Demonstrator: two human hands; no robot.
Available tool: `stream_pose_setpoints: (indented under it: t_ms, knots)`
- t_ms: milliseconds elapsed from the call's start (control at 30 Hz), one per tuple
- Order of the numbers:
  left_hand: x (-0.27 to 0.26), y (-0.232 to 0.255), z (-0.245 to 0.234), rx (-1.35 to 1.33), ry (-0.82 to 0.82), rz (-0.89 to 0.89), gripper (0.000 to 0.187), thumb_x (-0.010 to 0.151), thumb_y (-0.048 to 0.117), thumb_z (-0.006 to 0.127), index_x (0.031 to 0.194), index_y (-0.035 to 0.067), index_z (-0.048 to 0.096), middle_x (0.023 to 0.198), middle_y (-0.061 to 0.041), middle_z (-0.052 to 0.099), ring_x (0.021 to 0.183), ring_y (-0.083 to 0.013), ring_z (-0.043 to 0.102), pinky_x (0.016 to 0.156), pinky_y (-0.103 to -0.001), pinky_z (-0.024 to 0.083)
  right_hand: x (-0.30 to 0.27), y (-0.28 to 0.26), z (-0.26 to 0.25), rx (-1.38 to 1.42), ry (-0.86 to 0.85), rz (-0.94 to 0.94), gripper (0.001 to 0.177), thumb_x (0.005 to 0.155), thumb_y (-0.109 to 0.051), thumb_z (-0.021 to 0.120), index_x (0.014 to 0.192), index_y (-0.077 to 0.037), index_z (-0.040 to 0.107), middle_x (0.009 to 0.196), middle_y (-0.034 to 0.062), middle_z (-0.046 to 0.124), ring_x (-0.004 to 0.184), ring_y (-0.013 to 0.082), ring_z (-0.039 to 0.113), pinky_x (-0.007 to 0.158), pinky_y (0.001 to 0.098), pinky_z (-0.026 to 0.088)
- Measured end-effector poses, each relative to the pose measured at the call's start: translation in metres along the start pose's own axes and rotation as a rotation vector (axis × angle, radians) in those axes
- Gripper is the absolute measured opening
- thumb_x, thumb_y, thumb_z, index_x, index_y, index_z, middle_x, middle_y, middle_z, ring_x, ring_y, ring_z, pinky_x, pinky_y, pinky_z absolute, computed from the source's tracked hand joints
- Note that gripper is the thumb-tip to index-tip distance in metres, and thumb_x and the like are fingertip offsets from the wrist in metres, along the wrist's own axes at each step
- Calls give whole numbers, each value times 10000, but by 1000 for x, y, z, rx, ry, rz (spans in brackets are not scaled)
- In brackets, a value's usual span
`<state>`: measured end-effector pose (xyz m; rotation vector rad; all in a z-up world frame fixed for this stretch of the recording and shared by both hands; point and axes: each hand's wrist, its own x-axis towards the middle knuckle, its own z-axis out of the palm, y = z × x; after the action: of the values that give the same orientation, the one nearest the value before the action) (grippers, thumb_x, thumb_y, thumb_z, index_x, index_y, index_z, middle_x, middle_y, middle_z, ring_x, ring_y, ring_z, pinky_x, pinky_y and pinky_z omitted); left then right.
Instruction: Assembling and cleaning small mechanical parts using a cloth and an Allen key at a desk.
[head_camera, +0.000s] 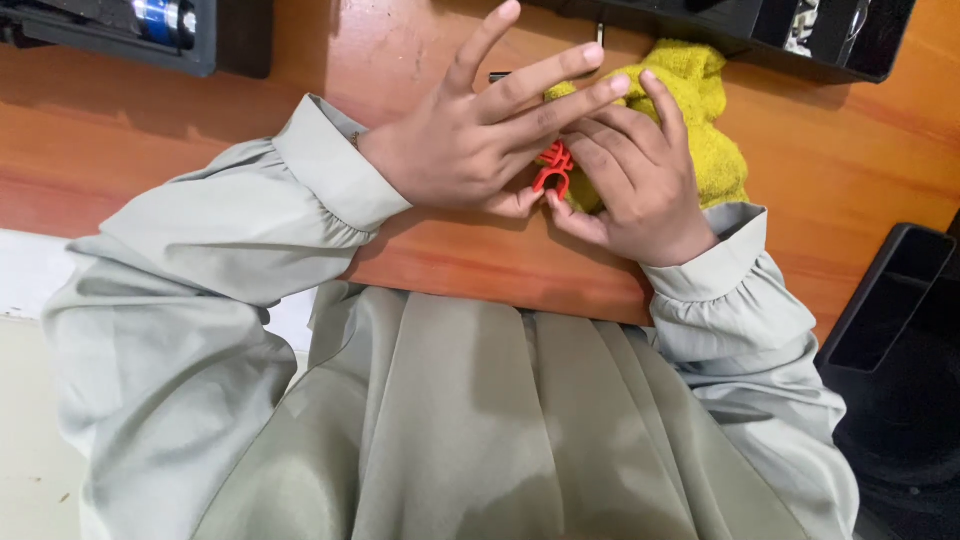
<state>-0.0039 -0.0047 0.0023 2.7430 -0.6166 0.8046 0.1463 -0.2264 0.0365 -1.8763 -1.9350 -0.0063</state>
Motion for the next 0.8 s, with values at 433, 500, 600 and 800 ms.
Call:
stream_pose_setpoints:
  t_ms: [433, 500, 600, 800]
  knots:
    - [3, 2, 1, -30, -6, -38, 644, 916, 215, 625, 1516, 18, 497, 1660, -56, 377, 1607, -233, 281, 1279, -600, 104, 2, -1, 0, 11, 5, 3, 416, 888, -189, 817, 1226, 23, 697, 1218, 152, 720, 1246, 315, 651, 1251, 603, 350]
    - [3, 1, 2, -38, -2, -32, 652, 914, 215, 627, 1519, 12, 494, 1661, -57, 377, 1608, -233, 279, 1282, -600, 99, 2, -1, 0, 13, 3, 2, 420, 886, -187, 817, 1229, 25, 697, 1218, 156, 719, 1246, 317, 651, 1252, 603, 350]
    - [2, 1, 3, -38, 1, -27, 666, 908, 213, 628, 1527, 10, 488, 1663, -53, 372, 1610, -232, 276, 1286, -597, 79, 1, 0, 1, 18, 4, -2, 429, 876, -177, 811, 1235, 29, 697, 1220, 161, 717, 1244, 319, 650, 1254, 604, 350]
    - [2, 0, 2, -36, -20, -29, 685, 902, 231, 641, 1536, 20, 492, 1694, -44, 363, 1616, -224, 264, 1289, -593, 66, 0, 1, 1, 17, 1, -4, 429, 894, -191, 822, 1246, 19, 695, 1234, 150, 718, 1245, 316, 653, 1261, 605, 343]
